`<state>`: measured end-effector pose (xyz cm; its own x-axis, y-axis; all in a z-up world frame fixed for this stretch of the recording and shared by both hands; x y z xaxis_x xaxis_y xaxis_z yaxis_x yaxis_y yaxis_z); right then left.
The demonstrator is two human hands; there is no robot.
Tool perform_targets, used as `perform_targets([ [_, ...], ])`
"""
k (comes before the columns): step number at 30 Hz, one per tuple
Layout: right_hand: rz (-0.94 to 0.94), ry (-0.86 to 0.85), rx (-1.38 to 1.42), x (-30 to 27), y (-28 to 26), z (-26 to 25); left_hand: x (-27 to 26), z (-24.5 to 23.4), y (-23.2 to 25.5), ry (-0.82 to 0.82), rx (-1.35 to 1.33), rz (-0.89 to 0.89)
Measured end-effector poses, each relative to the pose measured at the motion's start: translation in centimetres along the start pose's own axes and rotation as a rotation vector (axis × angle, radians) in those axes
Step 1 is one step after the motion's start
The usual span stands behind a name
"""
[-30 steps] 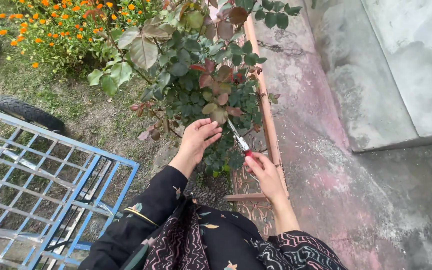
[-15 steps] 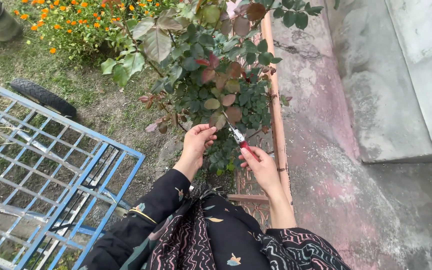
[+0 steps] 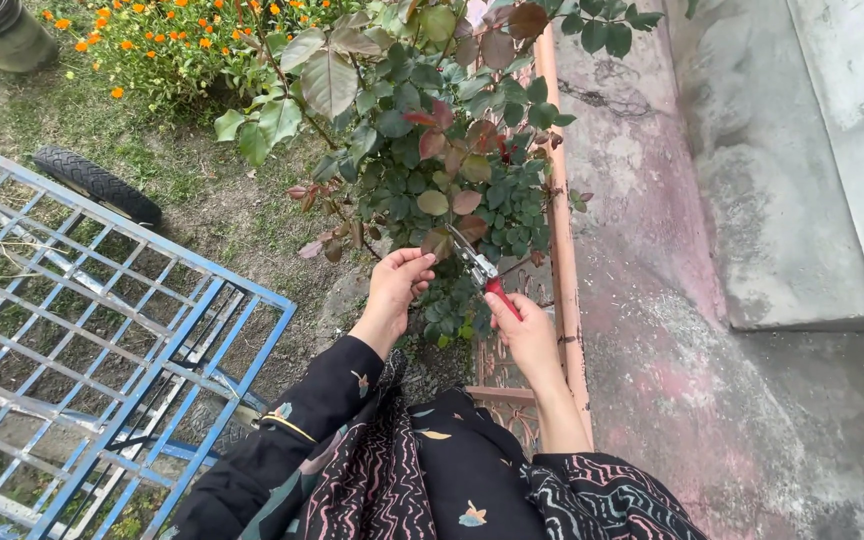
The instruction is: Pruning various plants and trees in a garden using handheld shears.
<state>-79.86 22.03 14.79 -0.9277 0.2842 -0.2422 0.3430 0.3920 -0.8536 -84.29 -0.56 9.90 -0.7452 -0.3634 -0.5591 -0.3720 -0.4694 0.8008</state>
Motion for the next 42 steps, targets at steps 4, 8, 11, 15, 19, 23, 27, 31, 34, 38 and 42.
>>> perform_targets([
  [4, 0.014, 0.039, -0.004, -0.3, -0.2, 0.2, 0.0, -0.3, 0.0, 0.003, 0.001, -0.005],
  [8, -0.003, 0.024, -0.005, -0.6, -0.4, -0.1, 0.1, -0.9, 0.1, 0.025, 0.007, -0.016],
  [11, -0.046, -0.04, -0.029, -2.7, -3.5, -1.1, -0.6, -1.6, 0.8, 0.049, 0.008, -0.021],
  [15, -0.056, -0.092, -0.013, -2.3, -0.7, -0.8, 1.5, -4.9, -2.1, -0.021, 0.346, 0.115],
  [19, -0.015, -0.151, -0.105, -2.3, 0.3, -0.1, 2.5, -8.6, -2.4, 0.034, 0.689, 0.074],
  [23, 0.006, -0.195, -0.123, -1.4, 0.1, 1.5, 0.3, -10.8, 4.4, 0.205, 0.563, 0.184],
  [27, -0.028, -0.265, -0.146, -1.1, -3.3, 2.8, -0.4, -15.2, 8.0, 0.375, 0.448, 0.282],
  [31, -0.083, -0.382, -0.193, -0.5, -5.7, 5.5, -0.5, -20.8, 9.0, 0.565, 0.526, 0.358],
  [34, -0.109, -0.487, -0.189, 0.8, -6.3, 8.7, -1.5, -23.6, 9.0, 0.655, 0.634, 0.395],
  [38, -0.113, -0.617, -0.074, 2.2, -5.8, 14.9, -2.8, -27.8, 7.1, 0.738, 0.642, 0.385],
  [42, -0.122, -0.69, 0.069, 2.2, -7.1, 21.6, -5.0, -31.0, 7.2, 0.813, 0.542, 0.446],
])
Point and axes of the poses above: each hand's wrist, its own x-axis towards the middle knuckle, its own z-axis out of the palm, y = z × x, the point moved 3 cm from there along x, towards the middle knuckle, and after that the axes turned 13 degrees about y, right-handed, at the moved point
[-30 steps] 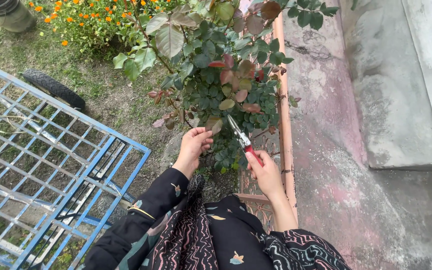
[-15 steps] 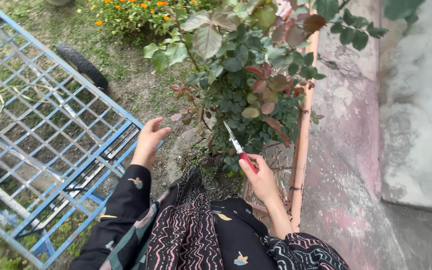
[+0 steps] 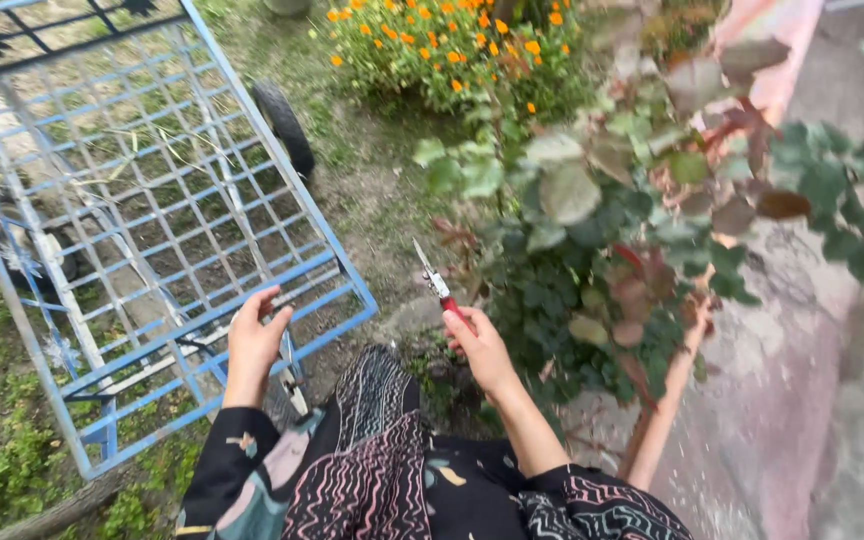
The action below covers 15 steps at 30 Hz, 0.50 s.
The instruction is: Pruning various plants and trees in a garden using handheld shears.
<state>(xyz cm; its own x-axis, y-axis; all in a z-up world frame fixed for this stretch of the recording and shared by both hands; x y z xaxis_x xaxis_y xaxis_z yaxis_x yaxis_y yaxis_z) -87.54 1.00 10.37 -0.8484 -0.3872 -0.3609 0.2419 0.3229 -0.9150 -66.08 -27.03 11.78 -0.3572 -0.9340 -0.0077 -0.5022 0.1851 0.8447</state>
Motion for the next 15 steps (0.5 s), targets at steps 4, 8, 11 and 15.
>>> perform_targets([
  [4, 0.172, -0.103, 0.175, 3.0, -3.3, 5.0, 2.3, -1.4, -1.8, 0.132, -0.125, -0.06],
  [8, 0.246, -0.139, 0.316, 7.2, -7.2, 10.5, 7.0, -1.8, -3.4, 0.219, -0.257, -0.091],
  [11, 0.289, -0.161, 0.349, 9.2, -11.2, 14.5, 10.1, -2.7, -3.0, 0.26, -0.342, -0.079],
  [15, 0.294, -0.202, 0.387, 13.4, -14.1, 18.4, 14.2, -4.0, -3.3, 0.279, -0.363, -0.056],
])
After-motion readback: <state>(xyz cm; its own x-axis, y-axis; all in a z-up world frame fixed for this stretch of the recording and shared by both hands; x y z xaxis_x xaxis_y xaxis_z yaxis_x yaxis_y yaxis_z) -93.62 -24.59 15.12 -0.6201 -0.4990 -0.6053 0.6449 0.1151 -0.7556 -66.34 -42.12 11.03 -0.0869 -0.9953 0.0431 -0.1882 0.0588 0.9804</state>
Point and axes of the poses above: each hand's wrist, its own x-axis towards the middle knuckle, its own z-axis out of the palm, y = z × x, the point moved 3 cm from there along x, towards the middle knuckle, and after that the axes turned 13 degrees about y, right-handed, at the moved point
